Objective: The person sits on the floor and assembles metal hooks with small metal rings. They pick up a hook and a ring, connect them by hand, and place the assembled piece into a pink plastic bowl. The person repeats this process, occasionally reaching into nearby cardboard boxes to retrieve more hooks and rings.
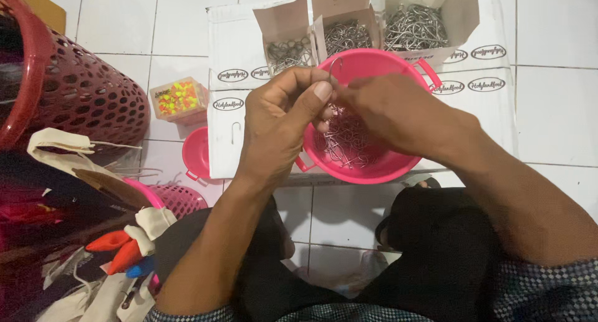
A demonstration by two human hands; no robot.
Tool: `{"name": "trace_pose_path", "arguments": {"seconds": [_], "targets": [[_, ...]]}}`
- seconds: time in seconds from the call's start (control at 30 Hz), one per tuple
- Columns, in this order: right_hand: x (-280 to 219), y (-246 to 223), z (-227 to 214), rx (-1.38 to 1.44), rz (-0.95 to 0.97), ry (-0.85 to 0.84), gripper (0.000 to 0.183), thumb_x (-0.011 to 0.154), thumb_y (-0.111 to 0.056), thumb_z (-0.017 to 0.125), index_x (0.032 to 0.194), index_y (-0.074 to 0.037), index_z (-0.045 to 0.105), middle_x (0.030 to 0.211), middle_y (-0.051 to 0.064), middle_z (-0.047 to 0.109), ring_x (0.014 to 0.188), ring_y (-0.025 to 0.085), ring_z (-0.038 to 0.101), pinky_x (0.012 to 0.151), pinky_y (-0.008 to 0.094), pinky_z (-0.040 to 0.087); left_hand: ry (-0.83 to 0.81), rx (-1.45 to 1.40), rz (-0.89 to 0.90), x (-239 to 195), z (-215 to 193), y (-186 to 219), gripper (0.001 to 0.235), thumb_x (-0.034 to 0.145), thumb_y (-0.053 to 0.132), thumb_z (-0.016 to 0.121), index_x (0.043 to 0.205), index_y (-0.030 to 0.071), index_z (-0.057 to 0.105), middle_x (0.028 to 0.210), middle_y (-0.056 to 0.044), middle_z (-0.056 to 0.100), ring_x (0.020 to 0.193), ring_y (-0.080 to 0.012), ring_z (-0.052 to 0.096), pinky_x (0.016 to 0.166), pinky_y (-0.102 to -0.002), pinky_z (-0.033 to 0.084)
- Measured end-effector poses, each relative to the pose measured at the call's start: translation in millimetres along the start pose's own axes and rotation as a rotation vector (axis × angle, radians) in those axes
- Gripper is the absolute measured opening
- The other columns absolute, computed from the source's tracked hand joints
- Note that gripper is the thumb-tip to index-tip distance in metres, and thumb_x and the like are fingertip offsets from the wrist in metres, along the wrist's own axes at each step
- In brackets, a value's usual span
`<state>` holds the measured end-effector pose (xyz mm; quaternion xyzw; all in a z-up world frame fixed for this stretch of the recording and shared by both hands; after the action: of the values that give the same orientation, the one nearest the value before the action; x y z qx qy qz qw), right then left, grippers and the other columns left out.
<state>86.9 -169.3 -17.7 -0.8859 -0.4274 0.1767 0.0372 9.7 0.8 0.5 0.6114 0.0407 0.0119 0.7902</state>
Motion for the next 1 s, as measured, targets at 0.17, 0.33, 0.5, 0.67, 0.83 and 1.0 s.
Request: {"name": "trace_pose_path", "arguments": {"seconds": [0.17, 0.33, 0.5, 0.67, 0.83, 1.0], "targets": [[-5.4, 2.4, -2.7, 0.026, -0.042, 0.128, 0.059, 0.084, -0.001, 0.058, 0.142, -0.011, 0.057, 0.078, 0.012, 0.064, 0.056, 0.040, 0.061, 0.049, 0.054, 0.044, -0.001, -0.017, 0.012, 0.9, 0.5, -0.6, 0.019, 0.096, 0.019, 0.067, 0.103, 0.001, 0.068, 0.084, -0.005, 0.065, 0.070, -0.0096, 0.061, 0.059, -0.022, 0.056], [-12.7, 6.0, -7.6, -0.053, -0.034, 0.243, 0.008, 0.095, -0.015, 0.057, 0.101, -0.011, 0.060, 0.080, 0.007, 0.063, 0.064, 0.038, 0.062, 0.048, 0.052, 0.044, -0.001, 0.012, 0.003, 0.8, -1.1, -3.2, 0.019, 0.096, 0.021, 0.066, 0.104, 0.004, 0.069, 0.085, -0.004, 0.067, 0.071, -0.0095, 0.062, 0.061, -0.021, 0.056], [-5.7, 7.4, 9.9, -0.244, 0.038, -0.077, 0.015, 0.093, -0.013, 0.058, 0.104, -0.015, 0.067, 0.086, 0.008, 0.071, 0.074, 0.035, 0.071, 0.054, 0.053, 0.053, 0.011, -0.001, -0.008, -0.6, 0.1, -0.4, 0.023, 0.095, 0.024, 0.068, 0.105, 0.003, 0.068, 0.086, -0.003, 0.066, 0.071, -0.0100, 0.062, 0.061, -0.022, 0.056], [5.1, 6.9, 33.7, -0.300, -0.049, 0.086, 0.017, 0.097, -0.016, 0.055, 0.112, -0.014, 0.065, 0.095, 0.008, 0.071, 0.086, 0.034, 0.067, 0.044, 0.049, 0.050, 0.004, 0.042, -0.003, 1.2, -0.5, -1.4, 0.021, 0.095, 0.024, 0.066, 0.103, 0.004, 0.068, 0.084, -0.003, 0.066, 0.070, -0.0095, 0.062, 0.061, -0.022, 0.056], [9.1, -1.0, 21.3, -0.274, -0.053, 0.038, 0.018, 0.105, -0.017, 0.048, 0.118, -0.015, 0.059, 0.103, 0.013, 0.066, 0.087, 0.035, 0.062, 0.041, 0.047, 0.050, 0.009, 0.041, -0.017, -0.2, 0.1, 2.4, 0.021, 0.096, 0.022, 0.066, 0.103, 0.003, 0.069, 0.084, -0.003, 0.066, 0.071, -0.0097, 0.062, 0.061, -0.021, 0.057], [10.0, 3.1, 24.1, -0.199, -0.057, -0.017, 0.023, 0.106, -0.021, 0.047, 0.114, -0.019, 0.068, 0.104, 0.014, 0.067, 0.096, 0.037, 0.063, 0.053, 0.052, 0.056, 0.006, 0.016, 0.005, -0.2, 0.2, 0.1, 0.020, 0.095, 0.021, 0.067, 0.103, 0.003, 0.069, 0.085, -0.005, 0.066, 0.071, -0.0105, 0.061, 0.061, -0.022, 0.057]]}}
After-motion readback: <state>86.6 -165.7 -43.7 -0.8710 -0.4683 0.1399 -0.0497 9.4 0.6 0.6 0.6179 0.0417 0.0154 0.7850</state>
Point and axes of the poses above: each hand's wrist, its own x-axis towards the middle knuckle, its own z-axis out of the palm, y = z × x, the point moved 1 cm from there along x, towards the middle knuckle
